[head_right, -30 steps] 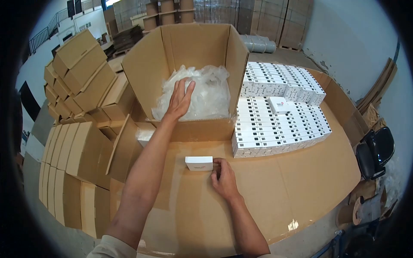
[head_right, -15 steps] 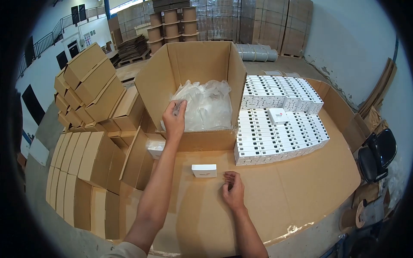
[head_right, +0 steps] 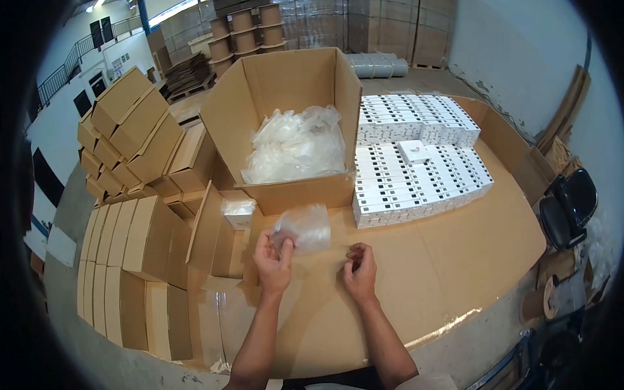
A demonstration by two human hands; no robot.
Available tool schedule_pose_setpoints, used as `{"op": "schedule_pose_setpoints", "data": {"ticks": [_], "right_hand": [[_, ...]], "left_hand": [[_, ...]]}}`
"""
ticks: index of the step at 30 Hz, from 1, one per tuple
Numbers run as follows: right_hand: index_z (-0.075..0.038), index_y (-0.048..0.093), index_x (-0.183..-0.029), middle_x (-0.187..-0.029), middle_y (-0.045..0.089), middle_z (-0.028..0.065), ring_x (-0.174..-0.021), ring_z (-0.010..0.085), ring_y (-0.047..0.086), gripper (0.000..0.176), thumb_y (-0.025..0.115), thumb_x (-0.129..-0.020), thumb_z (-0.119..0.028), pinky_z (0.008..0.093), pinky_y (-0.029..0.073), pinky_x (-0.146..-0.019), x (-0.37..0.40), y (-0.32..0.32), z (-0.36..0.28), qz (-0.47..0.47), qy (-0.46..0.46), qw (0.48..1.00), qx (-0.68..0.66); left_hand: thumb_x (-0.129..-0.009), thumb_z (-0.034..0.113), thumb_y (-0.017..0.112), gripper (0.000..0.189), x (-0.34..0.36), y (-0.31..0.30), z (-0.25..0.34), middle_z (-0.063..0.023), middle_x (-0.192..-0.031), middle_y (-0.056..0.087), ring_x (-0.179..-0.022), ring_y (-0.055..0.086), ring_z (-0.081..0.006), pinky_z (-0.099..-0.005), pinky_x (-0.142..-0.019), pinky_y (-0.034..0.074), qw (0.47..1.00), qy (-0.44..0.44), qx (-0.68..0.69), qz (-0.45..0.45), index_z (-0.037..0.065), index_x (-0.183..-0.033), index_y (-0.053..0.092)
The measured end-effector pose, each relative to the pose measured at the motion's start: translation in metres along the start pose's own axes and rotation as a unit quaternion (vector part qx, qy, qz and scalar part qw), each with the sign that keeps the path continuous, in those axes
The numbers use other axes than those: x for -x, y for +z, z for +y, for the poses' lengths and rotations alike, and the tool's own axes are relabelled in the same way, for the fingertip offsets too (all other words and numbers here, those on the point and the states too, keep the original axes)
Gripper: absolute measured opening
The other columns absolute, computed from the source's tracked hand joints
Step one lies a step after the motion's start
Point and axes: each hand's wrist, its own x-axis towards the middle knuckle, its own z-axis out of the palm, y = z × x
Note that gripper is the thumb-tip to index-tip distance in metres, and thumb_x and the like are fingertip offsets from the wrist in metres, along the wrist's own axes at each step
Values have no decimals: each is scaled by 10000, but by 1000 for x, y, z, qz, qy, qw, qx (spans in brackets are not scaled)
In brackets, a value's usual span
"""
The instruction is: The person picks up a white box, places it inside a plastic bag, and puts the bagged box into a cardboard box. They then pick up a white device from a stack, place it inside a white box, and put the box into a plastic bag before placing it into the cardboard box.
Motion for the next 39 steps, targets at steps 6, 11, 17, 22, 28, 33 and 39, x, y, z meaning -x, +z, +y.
{"op": "schedule_pose_setpoints", "data": {"ticks": [6, 11, 17, 22, 28, 33, 39], "right_hand": [[-14, 538, -1183, -1011, 699, 106, -800, 161, 637, 191, 536, -1004, -83, 290, 530, -744, 11, -5, -2, 6, 30, 995, -99], [-40, 523, -1246, -1032, 700, 101, -877, 144, 617, 411, 451, -1084, -411, 292, 489, -810, 15, -11, -10, -82, 69, 971, -216], [-33, 511, -1299, -1055, 710, 118, -927, 160, 621, 581, 510, -1018, -542, 304, 485, -849, 20, -7, -19, -161, 16, 967, -196], [-21, 491, -1308, -1088, 706, 142, -1001, 165, 625, 604, 682, -937, -458, 320, 484, -909, 20, -6, -26, -232, 0, 934, -271], [10, 614, -1162, -980, 729, 100, -882, 119, 652, 366, 786, -880, -148, 272, 520, -784, 18, 0, -38, -155, -42, 980, -118], [24, 691, -987, -834, 723, 47, -771, 64, 625, 103, 725, -933, -57, 241, 505, -676, 12, -3, -31, -181, 24, 979, -95], [13, 688, -973, -776, 684, -7, -686, 31, 564, 98, 721, -966, -80, 212, 439, -605, 3, 0, -28, -183, 66, 967, -167]], "left_hand": [[-956, -70, 527, 215, 52, -13, -42, -56, -1009, 678, -920, 641, -96, -242, -812, 522, 997, -59, -10, -44, -32, -1163, 574], [-933, -47, 552, 228, 70, -18, -69, -61, -987, 677, -901, 636, -92, -247, -798, 515, 996, -50, -49, -51, -23, -1159, 576], [-955, 93, 679, 177, 64, -9, -58, -59, -888, 675, -806, 615, -100, -282, -718, 510, 994, -24, -91, -47, 2, -1086, 603], [-965, 176, 716, 191, 62, -10, -61, -68, -741, 647, -668, 589, -109, -313, -599, 480, 983, -28, -181, 1, 16, -978, 612], [-961, 169, 716, 202, 57, -13, -56, -78, -727, 646, -634, 599, -137, -327, -587, 489, 975, -52, -214, 14, 11, -936, 592], [-947, 145, 734, 185, 54, -7, -50, -62, -717, 649, -648, 595, -117, -311, -586, 488, 987, -16, -162, 1, -1, -970, 622], [-992, 187, 695, 192, 53, -13, -54, 17, -715, 607, -630, 506, -41, -247, -546, 424, 986, -107, -124, -10, 2, -977, 644]]}}
